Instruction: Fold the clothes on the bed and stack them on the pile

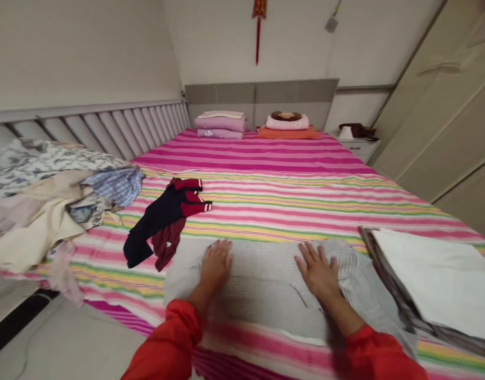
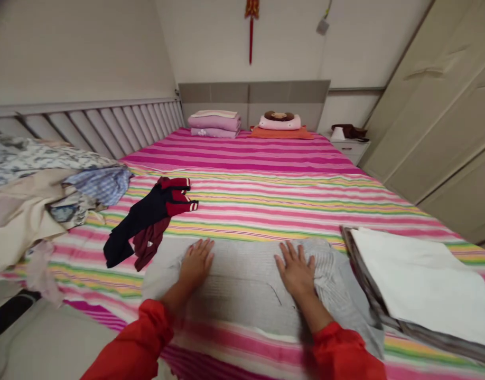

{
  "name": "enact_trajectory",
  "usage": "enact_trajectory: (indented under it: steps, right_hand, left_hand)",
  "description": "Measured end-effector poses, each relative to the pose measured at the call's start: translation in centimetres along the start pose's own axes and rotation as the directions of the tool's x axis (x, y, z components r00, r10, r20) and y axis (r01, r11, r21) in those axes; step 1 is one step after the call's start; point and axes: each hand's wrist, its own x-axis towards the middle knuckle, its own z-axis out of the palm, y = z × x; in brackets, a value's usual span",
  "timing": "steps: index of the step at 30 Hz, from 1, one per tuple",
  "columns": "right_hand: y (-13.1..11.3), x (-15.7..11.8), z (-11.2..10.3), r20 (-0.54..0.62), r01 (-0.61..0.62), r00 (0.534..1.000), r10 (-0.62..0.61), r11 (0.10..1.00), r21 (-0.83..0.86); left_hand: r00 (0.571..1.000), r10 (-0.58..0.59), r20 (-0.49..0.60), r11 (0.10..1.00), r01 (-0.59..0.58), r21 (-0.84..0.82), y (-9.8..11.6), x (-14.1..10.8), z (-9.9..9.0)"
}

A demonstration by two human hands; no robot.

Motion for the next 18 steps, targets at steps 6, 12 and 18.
enact_trajectory:
  steps: [6, 12, 18]
  right_hand:
    - [4.7, -0.1, 0.3, -0.091, -0.062, 0.994, 0.060, 0.998, -0.020]
    - [5.8, -1.9, -0.4, -0.111, -0.154, 0.981, 0.159, 0.987, 0.052]
    - [5.7, -5.2, 0.0, -0.266, -0.210, 0.932, 0.245, 0.965, 0.155]
  left_hand:
    - [0.990, -0.118, -0.072, 0.993, 0.117, -0.021, -7.1, -1.1, -2.7]
    - [0.901, -0.384, -0.201, 0.885, 0.298, -0.358, -10.2, -1.6, -5.0]
    - [0.720, -0.588, -0.369, 0.786, 0.400, -0.472, -9.2, -7.4, -5.2]
